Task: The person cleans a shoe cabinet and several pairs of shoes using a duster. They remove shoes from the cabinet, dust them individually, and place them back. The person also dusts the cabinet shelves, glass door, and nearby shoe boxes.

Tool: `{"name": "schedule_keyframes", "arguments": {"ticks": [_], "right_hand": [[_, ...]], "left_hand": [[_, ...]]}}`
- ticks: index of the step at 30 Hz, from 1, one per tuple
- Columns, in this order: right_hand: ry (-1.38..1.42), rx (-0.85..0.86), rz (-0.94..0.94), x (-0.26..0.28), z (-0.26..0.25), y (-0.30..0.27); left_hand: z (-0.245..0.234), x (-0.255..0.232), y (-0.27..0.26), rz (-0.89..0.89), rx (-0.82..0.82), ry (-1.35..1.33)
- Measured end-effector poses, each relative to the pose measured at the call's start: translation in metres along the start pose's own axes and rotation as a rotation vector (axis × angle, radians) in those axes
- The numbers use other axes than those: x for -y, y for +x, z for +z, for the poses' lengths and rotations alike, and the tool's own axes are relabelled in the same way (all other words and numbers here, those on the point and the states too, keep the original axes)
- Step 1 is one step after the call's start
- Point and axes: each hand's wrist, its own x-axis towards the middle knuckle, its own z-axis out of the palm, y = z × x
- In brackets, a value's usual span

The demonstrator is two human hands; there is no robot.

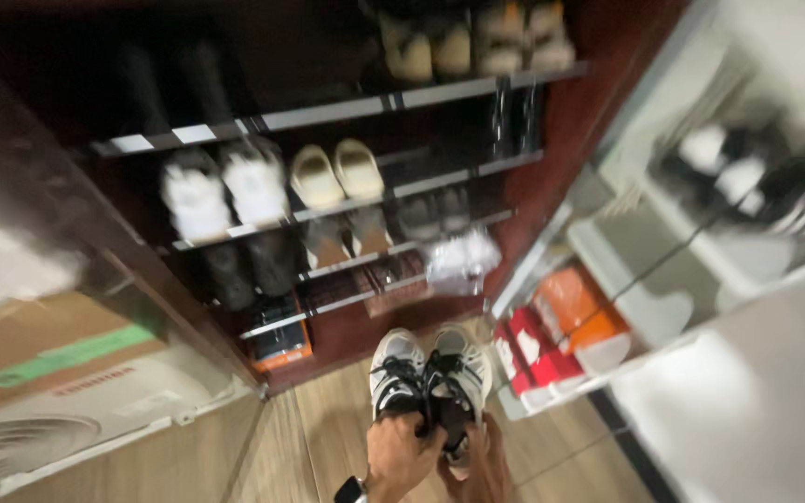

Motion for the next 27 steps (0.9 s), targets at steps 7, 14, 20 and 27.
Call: {"name": "schedule_keyframes", "arguments": {"ticks": [7, 14, 20, 27], "right_hand": [[0.043, -0.11, -0.045, 0.161, -0.156, 0.185], [0.16, -0.106, -0.084, 0.15, -0.151, 0.311], [0.428, 0.048, 0.168, 0.068, -0.09, 0.41], [0.333, 0.045, 0.086, -0.053, 0.002, 0.5]], "left_hand": [[-0.163, -0.09, 0.034, 0.482, -0.038, -0.083], [-0.164, -0.091, 0.178, 0.693, -0.067, -0.046], [-0.148, -0.108, 0.315, 0.512, -0.011, 0.092], [-0.097, -0.076, 0.471, 0.618, -0.114, 0.324]]}}
